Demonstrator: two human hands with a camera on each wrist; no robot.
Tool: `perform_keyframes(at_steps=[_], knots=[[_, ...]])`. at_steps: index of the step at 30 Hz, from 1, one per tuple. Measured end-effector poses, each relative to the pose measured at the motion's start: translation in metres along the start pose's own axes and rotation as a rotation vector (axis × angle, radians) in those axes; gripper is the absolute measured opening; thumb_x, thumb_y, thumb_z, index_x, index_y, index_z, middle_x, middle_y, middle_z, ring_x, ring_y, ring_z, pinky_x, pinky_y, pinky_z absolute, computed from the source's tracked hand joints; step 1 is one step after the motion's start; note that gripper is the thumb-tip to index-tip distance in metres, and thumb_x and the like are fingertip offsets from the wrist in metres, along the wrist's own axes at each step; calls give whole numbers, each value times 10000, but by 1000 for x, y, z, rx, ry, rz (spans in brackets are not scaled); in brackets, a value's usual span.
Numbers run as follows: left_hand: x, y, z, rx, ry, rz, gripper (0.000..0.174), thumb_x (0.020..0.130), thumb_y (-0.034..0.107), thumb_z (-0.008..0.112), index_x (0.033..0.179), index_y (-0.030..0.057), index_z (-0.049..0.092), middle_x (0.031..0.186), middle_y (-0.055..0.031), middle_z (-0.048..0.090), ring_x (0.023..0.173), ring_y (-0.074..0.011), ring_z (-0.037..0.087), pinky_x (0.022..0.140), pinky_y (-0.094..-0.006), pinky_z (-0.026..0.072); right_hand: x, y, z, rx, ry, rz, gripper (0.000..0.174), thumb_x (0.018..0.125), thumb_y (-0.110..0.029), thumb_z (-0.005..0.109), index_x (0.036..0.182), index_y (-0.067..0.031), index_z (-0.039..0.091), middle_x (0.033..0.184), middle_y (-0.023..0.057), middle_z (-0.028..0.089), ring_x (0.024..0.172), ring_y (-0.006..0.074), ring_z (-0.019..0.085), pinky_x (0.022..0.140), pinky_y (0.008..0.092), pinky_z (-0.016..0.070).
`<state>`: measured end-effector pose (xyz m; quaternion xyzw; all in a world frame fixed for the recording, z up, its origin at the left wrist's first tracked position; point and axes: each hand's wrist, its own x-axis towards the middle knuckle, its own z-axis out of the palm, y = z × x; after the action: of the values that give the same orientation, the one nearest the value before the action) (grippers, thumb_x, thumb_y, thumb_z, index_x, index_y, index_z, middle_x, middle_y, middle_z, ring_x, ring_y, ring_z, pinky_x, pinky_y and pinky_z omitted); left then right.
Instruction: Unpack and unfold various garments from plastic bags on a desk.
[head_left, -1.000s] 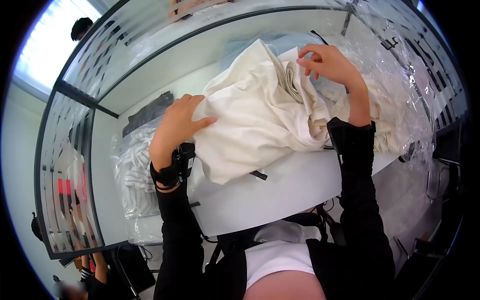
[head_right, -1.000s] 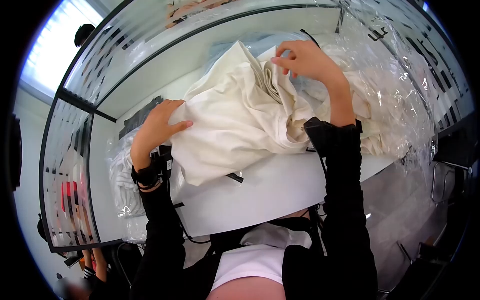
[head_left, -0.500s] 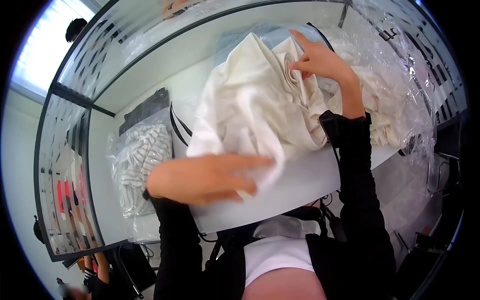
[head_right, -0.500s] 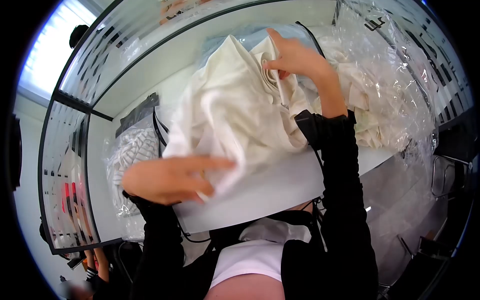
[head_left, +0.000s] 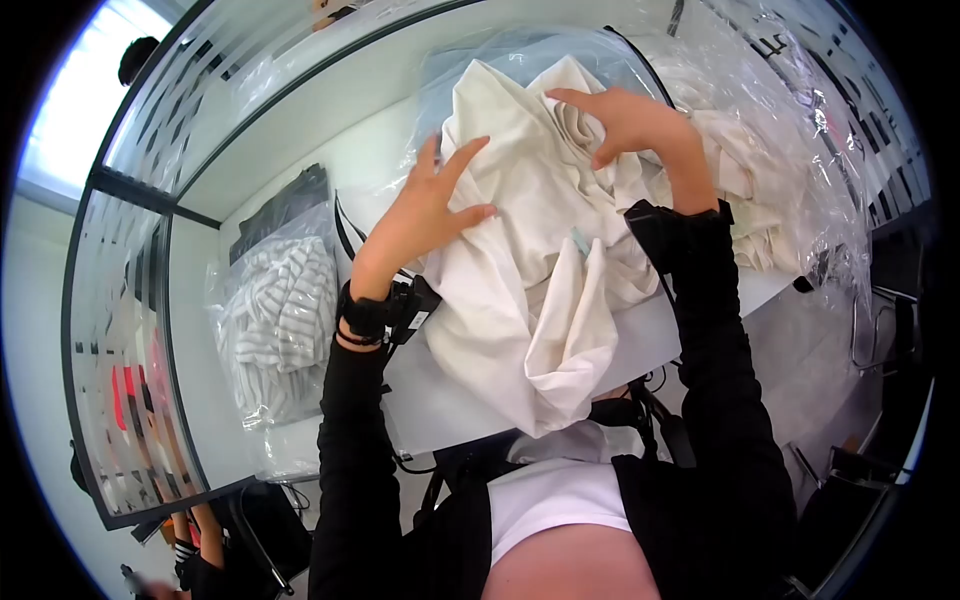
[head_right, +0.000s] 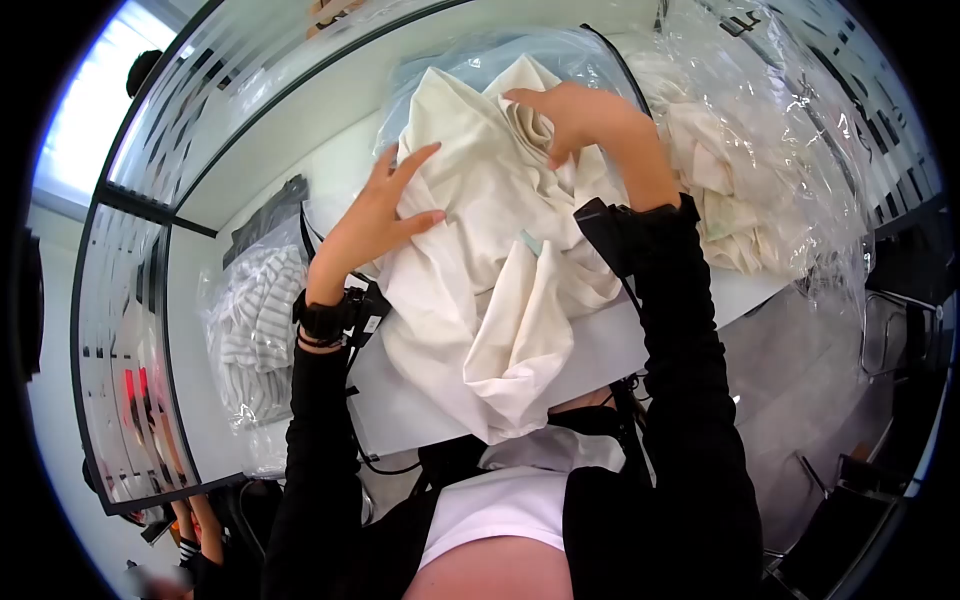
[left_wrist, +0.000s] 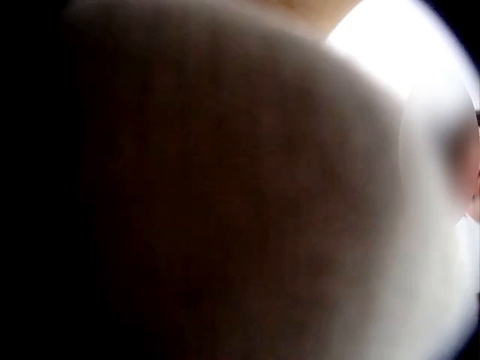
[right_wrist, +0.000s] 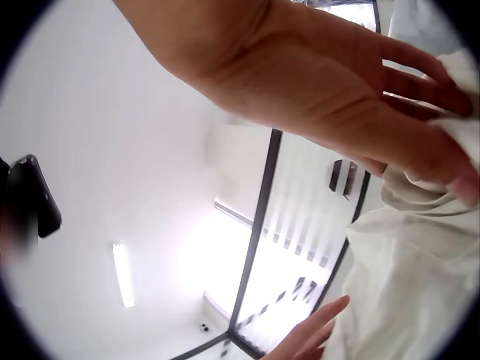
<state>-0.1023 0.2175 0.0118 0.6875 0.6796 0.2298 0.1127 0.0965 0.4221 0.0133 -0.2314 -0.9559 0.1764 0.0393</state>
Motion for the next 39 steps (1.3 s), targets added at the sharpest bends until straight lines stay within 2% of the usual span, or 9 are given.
perform_keyframes(at_steps=[5,7,12,15,22,26,30,35,39], knots=[[8,-32,12,-114,31,9,700,722,237,711,1341,137,399,1314,-272,386,1224,-366,395,983,-365,349,5,-1,-14,27,256,-69,260,685,-150,677,899,-68,555,714,113,571,650,260,532,623,334,421],[5,-21,-4,-28,186,-1,655,702,220,722,1258,5,450,1280,-249,433,1159,-370,445,945,-357,385,3,-2,-22,72,396,-121,190,708,-152,655,845,-57,566,689,103,559,638,248,524,613,319,417],[-40,-49,-106,473,988,-184,605,739,290,724,1244,46,496,1187,-155,526,1047,-279,525,889,-344,417,-8,23,-43,29,895,-74,185,784,-186,617,932,-77,602,600,80,510,527,194,448,524,304,382],[-87,-50,-149,297,1229,-363,593,740,212,706,1260,33,484,1202,-152,500,1003,-256,557,880,-338,430,-27,-3,-64,41,1134,187,203,775,-163,631,899,-4,613,829,186,636,738,310,631,662,360,491],[-124,-98,-169,374,1141,-608,576,746,256,701,1231,20,499,1190,-175,487,1070,-272,519,842,-361,460,-22,16,-48,-194,1139,45,235,710,-71,662,927,-19,589,891,166,615,830,295,605,699,352,475],[-97,-76,-148,568,801,-423,391,781,261,669,1129,96,600,1252,-162,471,1123,-271,484,867,-349,439,-22,-13,-51,-169,1051,-27,253,711,-48,657,945,-13,569,784,138,586,746,274,592,665,350,479],[-71,-28,-135,618,1040,-119,192,809,193,637,980,107,644,1191,-102,539,1093,-245,514,852,-333,435,-29,-72,-56,113,618,32,232,796,-187,618,970,-38,589,617,120,559,574,252,558,550,354,438],[-39,-14,-86,162,381,15,494,765,122,656,1234,134,502,1283,-90,483,1147,-242,487,941,-361,403,-28,-143,-8,331,-510,-381,404,813,-337,618,1105,-65,557,534,75,536,461,166,558,471,302,434],[-21,-33,-35,465,-27,153,724,699,108,685,1343,244,382,1412,-90,325,1270,-278,343,1023,-383,315,-34,-169,45,221,-793,-544,349,824,-326,602,1035,-55,540,508,90,505,478,246,536,474,369,401]])
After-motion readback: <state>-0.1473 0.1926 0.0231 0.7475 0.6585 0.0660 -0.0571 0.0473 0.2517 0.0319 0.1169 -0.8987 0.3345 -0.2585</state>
